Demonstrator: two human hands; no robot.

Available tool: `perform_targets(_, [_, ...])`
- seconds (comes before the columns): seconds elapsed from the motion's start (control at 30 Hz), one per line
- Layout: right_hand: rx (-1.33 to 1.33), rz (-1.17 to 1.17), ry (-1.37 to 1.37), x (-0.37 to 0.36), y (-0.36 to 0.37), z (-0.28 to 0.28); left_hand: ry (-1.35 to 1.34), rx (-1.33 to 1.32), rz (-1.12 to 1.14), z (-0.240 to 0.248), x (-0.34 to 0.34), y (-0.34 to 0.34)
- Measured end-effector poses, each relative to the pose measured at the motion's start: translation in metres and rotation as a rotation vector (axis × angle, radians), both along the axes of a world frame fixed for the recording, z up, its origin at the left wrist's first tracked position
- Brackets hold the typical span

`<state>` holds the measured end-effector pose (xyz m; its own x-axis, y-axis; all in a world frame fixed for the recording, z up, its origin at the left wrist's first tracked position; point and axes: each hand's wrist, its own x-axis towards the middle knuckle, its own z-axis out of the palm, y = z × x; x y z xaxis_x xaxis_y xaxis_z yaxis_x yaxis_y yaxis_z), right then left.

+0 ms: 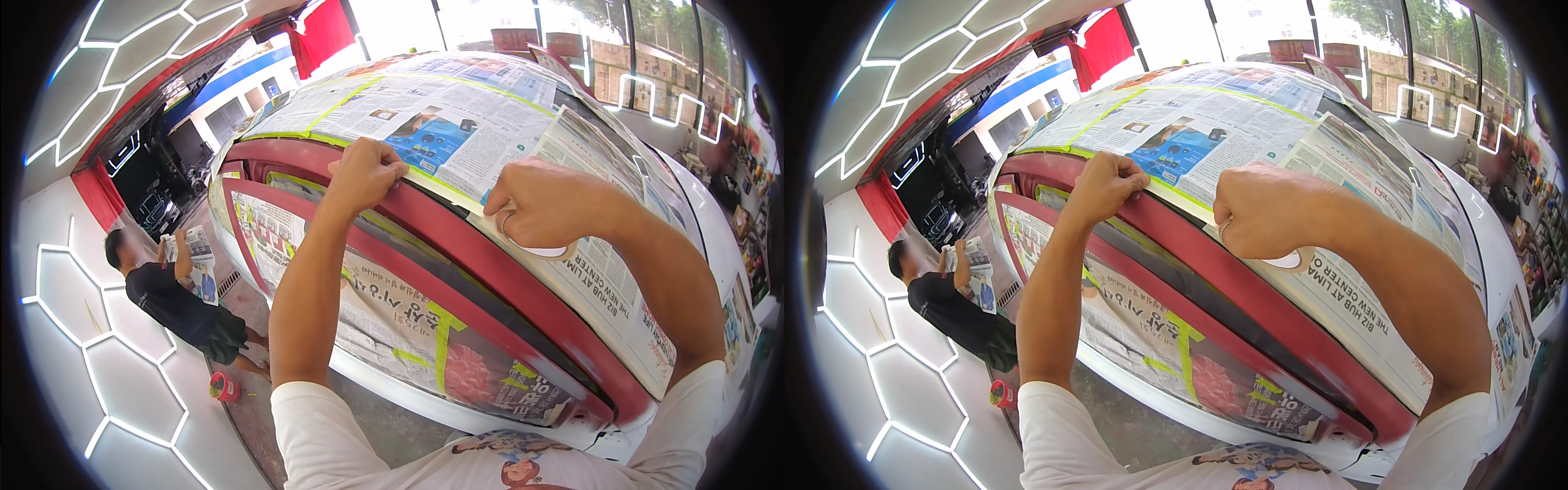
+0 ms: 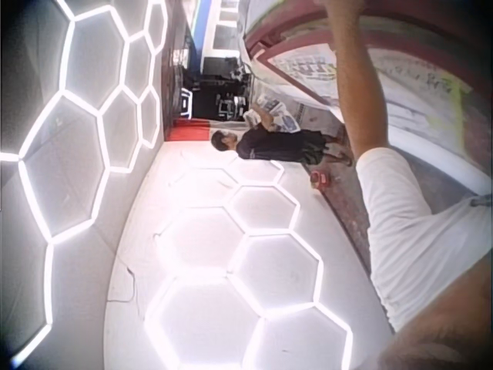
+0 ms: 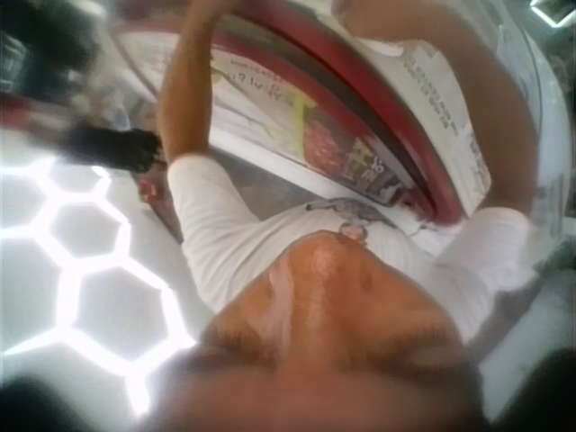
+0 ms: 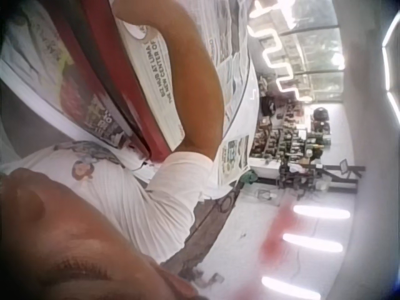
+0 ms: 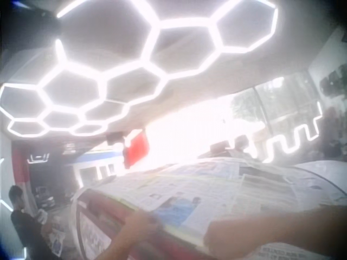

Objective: The person uses masking tape to secure sheets of newspaper onto the hood and trunk of a white car. They repeatedly tear pieces of tape and press them down to hold the paper in place.

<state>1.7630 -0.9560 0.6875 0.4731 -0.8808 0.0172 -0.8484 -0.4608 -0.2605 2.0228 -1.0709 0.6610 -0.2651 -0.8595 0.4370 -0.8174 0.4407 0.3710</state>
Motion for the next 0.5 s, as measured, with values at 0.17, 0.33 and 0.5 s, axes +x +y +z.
perform_targets(0.17, [0.002,0.001,0.013,0.005,0.002,0.004,0.068,-0.008,0.005,-0.005,0.002,0.001])
perform_targets(0.33, [-0.02,0.012,-0.028,0.002,0.002,-0.002,0.084,-0.024,0.025,-0.008,-0.001,0.002])
perform_targets(0.5, [-0.025,-0.005,-0.036,0.0,0.001,-0.005,0.065,-0.032,0.036,-0.01,-0.001,0.003])
